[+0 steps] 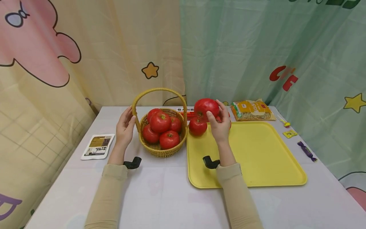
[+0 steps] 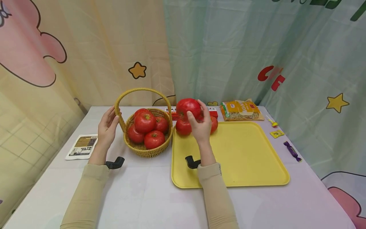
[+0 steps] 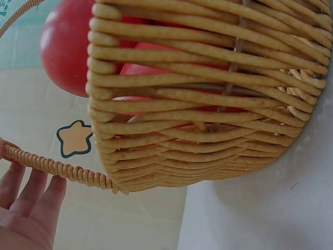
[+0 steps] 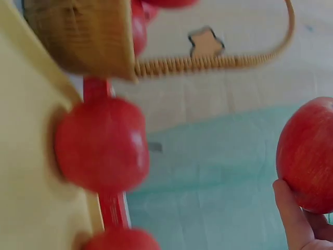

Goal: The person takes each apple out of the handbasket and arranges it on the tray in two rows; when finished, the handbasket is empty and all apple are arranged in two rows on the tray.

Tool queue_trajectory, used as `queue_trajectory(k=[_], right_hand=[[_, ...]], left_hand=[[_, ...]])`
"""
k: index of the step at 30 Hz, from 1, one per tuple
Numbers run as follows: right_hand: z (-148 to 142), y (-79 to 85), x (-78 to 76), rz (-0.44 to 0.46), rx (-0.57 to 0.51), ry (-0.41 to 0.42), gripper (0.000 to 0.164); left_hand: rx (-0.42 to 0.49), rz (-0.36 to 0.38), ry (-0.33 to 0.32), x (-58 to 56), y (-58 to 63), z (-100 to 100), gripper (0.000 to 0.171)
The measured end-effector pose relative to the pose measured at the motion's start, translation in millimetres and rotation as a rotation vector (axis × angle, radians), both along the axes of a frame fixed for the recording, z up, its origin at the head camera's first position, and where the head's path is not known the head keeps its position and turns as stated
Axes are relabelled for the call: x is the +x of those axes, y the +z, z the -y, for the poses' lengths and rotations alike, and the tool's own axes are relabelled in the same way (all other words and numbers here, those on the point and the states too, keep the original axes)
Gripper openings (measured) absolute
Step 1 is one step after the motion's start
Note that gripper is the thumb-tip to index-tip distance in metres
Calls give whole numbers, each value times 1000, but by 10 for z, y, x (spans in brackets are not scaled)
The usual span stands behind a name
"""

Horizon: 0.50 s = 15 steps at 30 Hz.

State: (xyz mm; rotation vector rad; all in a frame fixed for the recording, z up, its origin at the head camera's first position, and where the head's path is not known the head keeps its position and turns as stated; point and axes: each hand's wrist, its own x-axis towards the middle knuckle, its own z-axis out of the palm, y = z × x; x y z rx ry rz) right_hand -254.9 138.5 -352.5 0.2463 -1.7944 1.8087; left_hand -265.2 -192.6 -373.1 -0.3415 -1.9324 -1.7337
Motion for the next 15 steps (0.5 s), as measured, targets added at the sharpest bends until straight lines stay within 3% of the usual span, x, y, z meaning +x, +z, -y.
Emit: queue_trajectory(k=[6, 10, 15], right_hand=[[-478, -22, -74, 89, -73, -187, 50], [-771, -77, -112, 153, -124, -265, 50], [-1057, -185, -159, 330, -109, -313, 51]], left_hand=[[-22, 24, 7, 128, 140, -62, 42], [-30, 24, 9, 143, 154, -67, 42], [-27, 24, 6, 133, 141, -58, 42]])
